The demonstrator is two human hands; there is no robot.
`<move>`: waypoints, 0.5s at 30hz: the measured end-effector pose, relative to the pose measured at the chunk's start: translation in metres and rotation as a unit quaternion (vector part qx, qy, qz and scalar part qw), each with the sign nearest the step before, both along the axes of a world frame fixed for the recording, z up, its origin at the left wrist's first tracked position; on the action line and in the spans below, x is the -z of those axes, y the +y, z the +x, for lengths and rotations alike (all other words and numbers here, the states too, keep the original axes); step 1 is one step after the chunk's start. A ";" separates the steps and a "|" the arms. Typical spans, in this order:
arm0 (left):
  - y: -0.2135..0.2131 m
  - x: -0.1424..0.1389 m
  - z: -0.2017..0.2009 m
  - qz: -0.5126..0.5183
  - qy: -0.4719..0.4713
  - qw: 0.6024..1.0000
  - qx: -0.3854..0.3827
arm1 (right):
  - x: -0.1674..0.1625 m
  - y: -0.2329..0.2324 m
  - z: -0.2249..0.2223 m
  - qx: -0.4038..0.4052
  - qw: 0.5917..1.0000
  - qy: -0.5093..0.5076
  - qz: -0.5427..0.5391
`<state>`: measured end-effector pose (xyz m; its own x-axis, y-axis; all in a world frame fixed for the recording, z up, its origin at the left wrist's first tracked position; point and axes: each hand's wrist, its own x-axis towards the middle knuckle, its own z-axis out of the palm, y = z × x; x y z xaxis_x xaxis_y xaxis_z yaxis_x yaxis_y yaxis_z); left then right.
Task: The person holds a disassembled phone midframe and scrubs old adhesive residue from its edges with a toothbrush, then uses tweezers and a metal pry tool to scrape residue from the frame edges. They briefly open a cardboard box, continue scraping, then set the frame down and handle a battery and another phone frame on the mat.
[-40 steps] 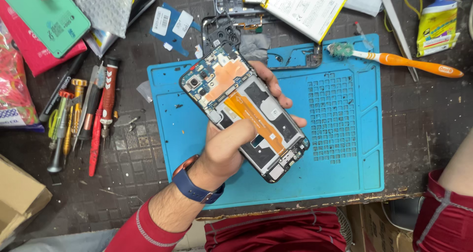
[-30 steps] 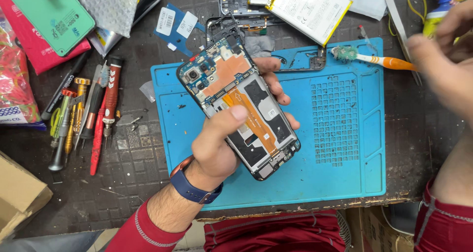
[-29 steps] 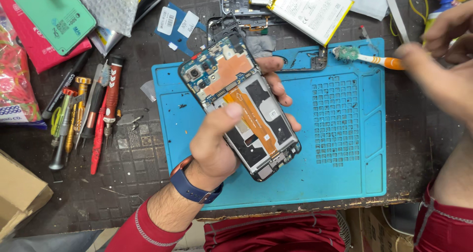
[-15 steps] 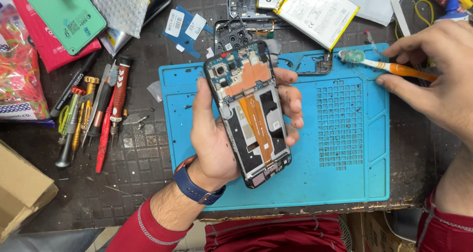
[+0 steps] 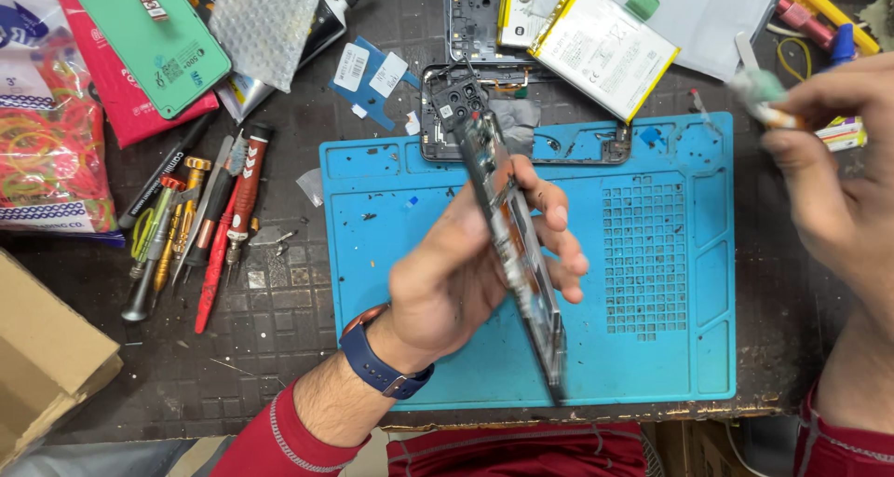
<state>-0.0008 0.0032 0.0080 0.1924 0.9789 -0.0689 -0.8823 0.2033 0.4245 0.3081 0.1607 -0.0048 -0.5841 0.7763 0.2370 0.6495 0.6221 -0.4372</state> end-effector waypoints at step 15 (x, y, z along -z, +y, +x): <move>0.007 -0.002 0.005 -0.065 0.127 0.984 -0.105 | -0.039 -0.040 -0.052 -0.232 0.941 0.123 -0.214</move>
